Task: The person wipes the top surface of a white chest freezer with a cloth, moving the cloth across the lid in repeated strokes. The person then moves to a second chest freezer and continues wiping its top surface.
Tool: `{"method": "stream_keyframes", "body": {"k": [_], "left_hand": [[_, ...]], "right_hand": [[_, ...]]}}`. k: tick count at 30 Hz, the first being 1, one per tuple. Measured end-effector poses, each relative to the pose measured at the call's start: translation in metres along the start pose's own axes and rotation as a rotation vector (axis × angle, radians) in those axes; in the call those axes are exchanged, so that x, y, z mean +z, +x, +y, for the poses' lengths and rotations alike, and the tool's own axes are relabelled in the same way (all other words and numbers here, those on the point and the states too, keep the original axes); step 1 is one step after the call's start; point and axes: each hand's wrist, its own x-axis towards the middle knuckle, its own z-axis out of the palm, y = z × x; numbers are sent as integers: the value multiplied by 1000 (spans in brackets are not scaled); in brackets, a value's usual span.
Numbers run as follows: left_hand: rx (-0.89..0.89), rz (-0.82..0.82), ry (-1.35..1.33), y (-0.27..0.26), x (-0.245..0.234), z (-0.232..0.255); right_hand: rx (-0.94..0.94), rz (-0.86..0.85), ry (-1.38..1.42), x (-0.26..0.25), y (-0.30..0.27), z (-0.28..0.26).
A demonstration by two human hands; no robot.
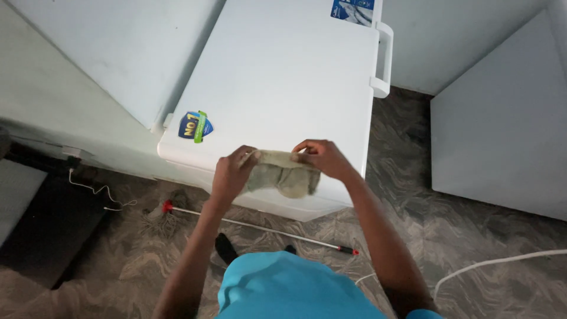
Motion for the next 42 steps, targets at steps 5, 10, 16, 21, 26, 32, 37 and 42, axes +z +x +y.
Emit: {"method": "stream_keyframes", "body": {"k": [5, 10, 16, 21, 26, 32, 37, 42], "left_hand": [[-409, -188, -89, 24, -17, 50], [-388, -71, -167, 56, -1, 7], [-268, 39, 331, 58, 33, -17], [242, -125, 658, 19, 107, -46], [122, -219, 821, 14, 119, -63], [78, -312, 823, 10, 117, -57], [91, -327, 883, 7, 125, -51], [71, -356, 747, 5, 134, -29]], "right_hand": [[-188, 62, 9, -30, -6, 2], [-101, 277, -92, -28, 31, 28], [-246, 738, -75, 19, 58, 44], [-330, 682, -589, 93, 89, 78], [-341, 611, -739, 115, 67, 67], [-228, 576, -754, 118, 63, 71], [-252, 600, -664, 115, 49, 71], [-223, 609, -630, 105, 29, 78]]}}
